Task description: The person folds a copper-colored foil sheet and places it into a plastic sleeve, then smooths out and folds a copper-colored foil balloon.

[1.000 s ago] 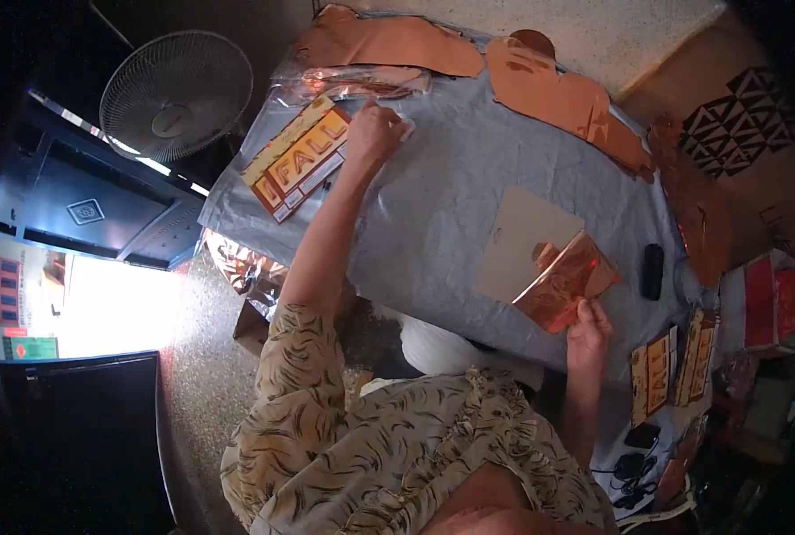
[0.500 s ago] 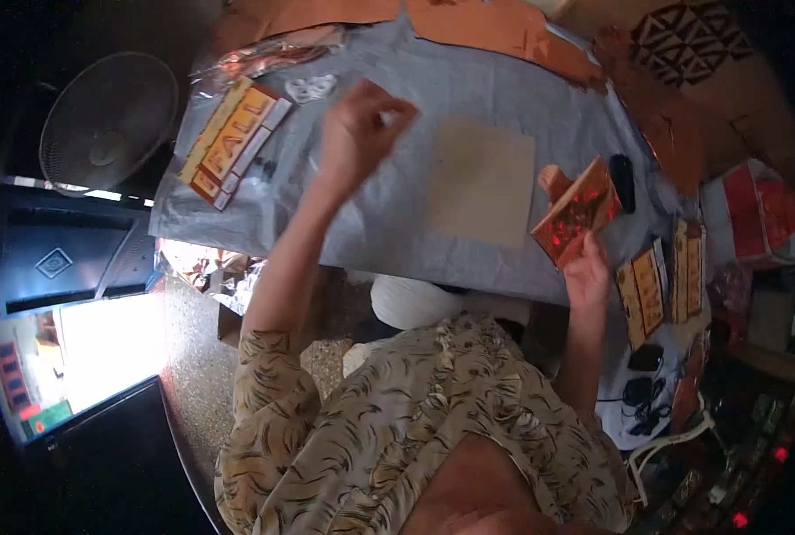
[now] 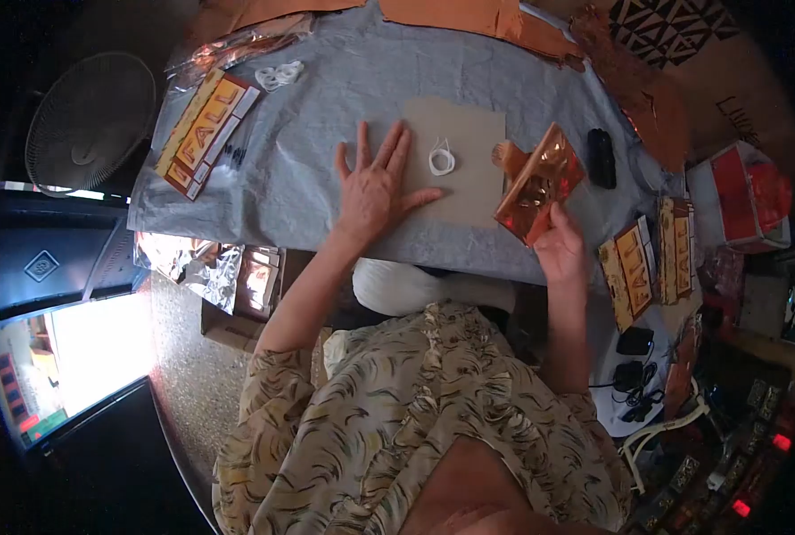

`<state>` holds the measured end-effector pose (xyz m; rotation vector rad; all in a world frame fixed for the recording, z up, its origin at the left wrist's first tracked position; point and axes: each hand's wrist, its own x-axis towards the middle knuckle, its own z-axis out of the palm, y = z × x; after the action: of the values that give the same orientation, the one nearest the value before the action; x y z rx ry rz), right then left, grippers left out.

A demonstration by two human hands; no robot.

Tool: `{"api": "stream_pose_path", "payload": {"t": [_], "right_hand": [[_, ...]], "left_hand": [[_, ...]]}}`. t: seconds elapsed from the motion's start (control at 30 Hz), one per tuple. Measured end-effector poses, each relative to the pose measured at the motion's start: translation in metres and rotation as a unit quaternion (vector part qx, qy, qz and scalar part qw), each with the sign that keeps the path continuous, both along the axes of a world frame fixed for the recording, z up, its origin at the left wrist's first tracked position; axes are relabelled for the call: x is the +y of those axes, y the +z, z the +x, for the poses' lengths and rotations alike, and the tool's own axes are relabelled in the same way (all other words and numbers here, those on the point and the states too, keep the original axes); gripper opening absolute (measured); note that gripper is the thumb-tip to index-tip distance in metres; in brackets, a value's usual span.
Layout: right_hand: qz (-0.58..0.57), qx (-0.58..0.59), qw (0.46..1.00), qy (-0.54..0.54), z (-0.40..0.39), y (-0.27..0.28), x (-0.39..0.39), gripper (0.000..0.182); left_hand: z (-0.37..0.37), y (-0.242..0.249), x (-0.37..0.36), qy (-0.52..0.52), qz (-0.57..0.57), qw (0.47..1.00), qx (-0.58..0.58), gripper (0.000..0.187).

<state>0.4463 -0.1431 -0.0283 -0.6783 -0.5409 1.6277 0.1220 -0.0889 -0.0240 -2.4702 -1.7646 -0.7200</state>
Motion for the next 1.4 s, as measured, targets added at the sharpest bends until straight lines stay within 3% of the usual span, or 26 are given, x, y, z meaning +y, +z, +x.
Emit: {"api": "stream_pose_path", "payload": {"t": [0.07, 0.2, 0.27, 0.3, 0.33, 0.37, 0.43, 0.47, 0.5, 0.57, 0.63, 0.7, 0.73, 0.8, 0.93, 1.0, 1.03, 1.1, 1.13, 1.2, 1.23, 1.3, 1.33, 1.4], "right_hand": [[-0.003, -0.038, 0.999, -0.004, 0.001, -0.009, 0.004, 0.037], [0.013, -0.067, 0.997, 0.027, -0.016, 0.014, 0.002, 0.039], [0.025, -0.111, 0.993, -0.02, -0.021, 0.023, -0.003, 0.041], [0.025, -0.117, 0.993, -0.015, -0.02, 0.024, -0.003, 0.041], [0.051, -0.126, 0.991, -0.003, -0.019, 0.025, -0.003, 0.043], [0.076, -0.133, 0.988, 0.01, -0.02, 0.026, -0.003, 0.045], [0.092, -0.138, 0.986, 0.017, -0.03, 0.037, -0.005, 0.046], [0.108, -0.14, 0.984, 0.019, -0.034, 0.041, -0.005, 0.046], [0.108, -0.143, 0.984, 0.023, -0.035, 0.042, -0.005, 0.046], [0.142, -0.176, 0.973, 0.049, -0.035, 0.044, -0.006, 0.058], [0.142, -0.166, 0.975, 0.05, -0.03, 0.036, -0.01, 0.056], [0.14, -0.154, 0.977, 0.051, -0.023, 0.025, -0.013, 0.053], [0.142, -0.148, 0.976, 0.065, -0.019, 0.021, -0.014, 0.05], [0.144, -0.142, 0.976, 0.082, -0.02, 0.021, -0.016, 0.046], [0.125, -0.177, 0.975, 0.044, -0.037, 0.041, -0.023, 0.039], [0.126, -0.191, 0.973, 0.033, -0.037, 0.042, -0.027, 0.038], [0.117, -0.209, 0.971, 0.026, -0.032, 0.039, -0.03, 0.036], [0.109, -0.224, 0.968, 0.019, -0.034, 0.038, -0.037, 0.034], [0.107, -0.247, 0.963, 0.011, -0.037, 0.041, -0.039, 0.032], [0.106, -0.268, 0.958, 0.001, -0.045, 0.046, -0.043, 0.03], [0.084, -0.297, 0.951, -0.015, -0.049, 0.049, -0.046, 0.023], [0.059, -0.326, 0.943, -0.034, -0.054, 0.05, -0.05, 0.019], [0.051, -0.349, 0.935, -0.025, -0.056, 0.05, -0.051, 0.017], [0.044, -0.371, 0.928, -0.017, -0.061, 0.051, -0.051, 0.015]], "left_hand": [[0.001, -0.002, -0.009, 0.009, -0.018, 0.999, 0.032, 0.097], [-0.001, -0.004, -0.018, 0.009, 0.006, 0.999, -0.047, 0.08], [0.0, 0.015, -0.02, 0.005, 0.022, 0.995, -0.1, 0.072], [0.0, 0.046, -0.023, -0.037, -0.14, 0.949, -0.281, 0.064], [0.001, 0.062, -0.027, -0.077, -0.291, 0.843, -0.446, 0.056], [0.008, 0.062, -0.03, -0.073, -0.289, 0.841, -0.451, 0.056], [0.026, 0.063, -0.034, -0.155, -0.271, 0.706, -0.636, 0.042], [0.031, 0.07, -0.037, -0.179, -0.298, 0.652, -0.673, 0.039], [0.033, 0.072, -0.038, -0.178, -0.296, 0.651, -0.676, 0.039], [0.036, 0.072, -0.04, -0.234, -0.369, 0.547, -0.714, 0.032], [0.039, 0.065, -0.042, -0.234, -0.38, 0.536, -0.717, 0.03], [0.042, 0.062, -0.045, -0.223, -0.434, 0.447, -0.749, 0.026], [0.044, 0.063, -0.047, -0.222, -0.435, 0.446, -0.75, 0.026], [0.046, 0.065, -0.05, -0.236, -0.475, 0.333, -0.779, 0.02], [0.049, 0.059, -0.059, -0.256, -0.446, 0.319, -0.796, 0.017], [0.051, 0.051, -0.063, -0.263, -0.36, 0.389, -0.806, 0.018], [0.05, 0.045, -0.064, -0.263, -0.362, 0.391, -0.805, 0.018], [0.046, 0.034, -0.066, -0.237, -0.31, 0.539, -0.746, 0.017], [0.042, 0.029, -0.068, -0.238, -0.311, 0.542, -0.744, 0.017], [0.03, 0.023, -0.071, -0.241, -0.233, 0.7, -0.631, 0.015], [0.027, 0.023, -0.074, -0.243, -0.234, 0.701, -0.629, 0.015], [0.021, 0.024, -0.079, -0.221, -0.328, 0.636, -0.662, 0.018], [0.018, 0.02, -0.082, -0.222, -0.33, 0.637, -0.661, 0.018], [0.012, 0.011, -0.085, -0.21, -0.406, 0.589, -0.667, 0.026]]}}
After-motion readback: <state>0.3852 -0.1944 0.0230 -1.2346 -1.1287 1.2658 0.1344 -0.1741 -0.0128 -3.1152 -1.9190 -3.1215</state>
